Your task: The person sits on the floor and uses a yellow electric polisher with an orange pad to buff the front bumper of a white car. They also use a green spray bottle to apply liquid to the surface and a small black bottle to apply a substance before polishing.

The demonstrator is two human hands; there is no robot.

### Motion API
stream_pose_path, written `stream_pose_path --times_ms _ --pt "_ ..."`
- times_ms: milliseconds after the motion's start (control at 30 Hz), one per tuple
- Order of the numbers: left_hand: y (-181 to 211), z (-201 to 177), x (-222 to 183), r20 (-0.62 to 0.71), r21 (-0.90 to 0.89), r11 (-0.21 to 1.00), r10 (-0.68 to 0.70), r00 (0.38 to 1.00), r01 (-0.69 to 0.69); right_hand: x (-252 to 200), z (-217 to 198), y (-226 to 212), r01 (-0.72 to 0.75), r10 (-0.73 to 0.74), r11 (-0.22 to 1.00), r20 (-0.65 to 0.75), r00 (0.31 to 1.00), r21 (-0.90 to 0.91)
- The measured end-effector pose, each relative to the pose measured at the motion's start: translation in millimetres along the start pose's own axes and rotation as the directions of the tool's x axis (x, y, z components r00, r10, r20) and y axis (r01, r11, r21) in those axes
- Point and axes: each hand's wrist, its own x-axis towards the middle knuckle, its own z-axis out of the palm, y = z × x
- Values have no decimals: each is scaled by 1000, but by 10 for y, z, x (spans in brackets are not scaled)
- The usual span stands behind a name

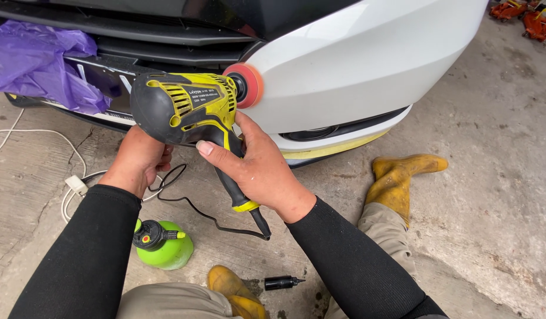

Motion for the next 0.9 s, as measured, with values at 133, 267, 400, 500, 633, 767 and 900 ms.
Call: stream_pose_path --times_ms 133,267,400,500,633,767,900 --pt "86 56 84 -7 31 999 12 1000 -12 0 -90 -71 16 -16 1000 -21 1000 22" --pt "217 71 127 -14 73 997 16 1000 -15 11 -169 -61 31 -26 996 -51 998 82" --pt "470 114 -50 -7 139 989 48 999 -47 3 -243 -137 16 -8 988 -54 999 155" --pt "602 175 -107 -26 152 981 128 991 -122 -68 -282 -272 -12 28 971 -65 998 238" --pt "903 203 -374 -5 227 966 126 992 -121 -107 -329 -427 -48 62 988 -89 994 148" --pt "908 163 -467 76 256 959 108 991 -124 -93 -324 -322 -41 42 997 -13 999 68" --pt "623 80 -424 40 170 985 8 999 -15 -118 -189 -239 -84 84 996 7 996 29"
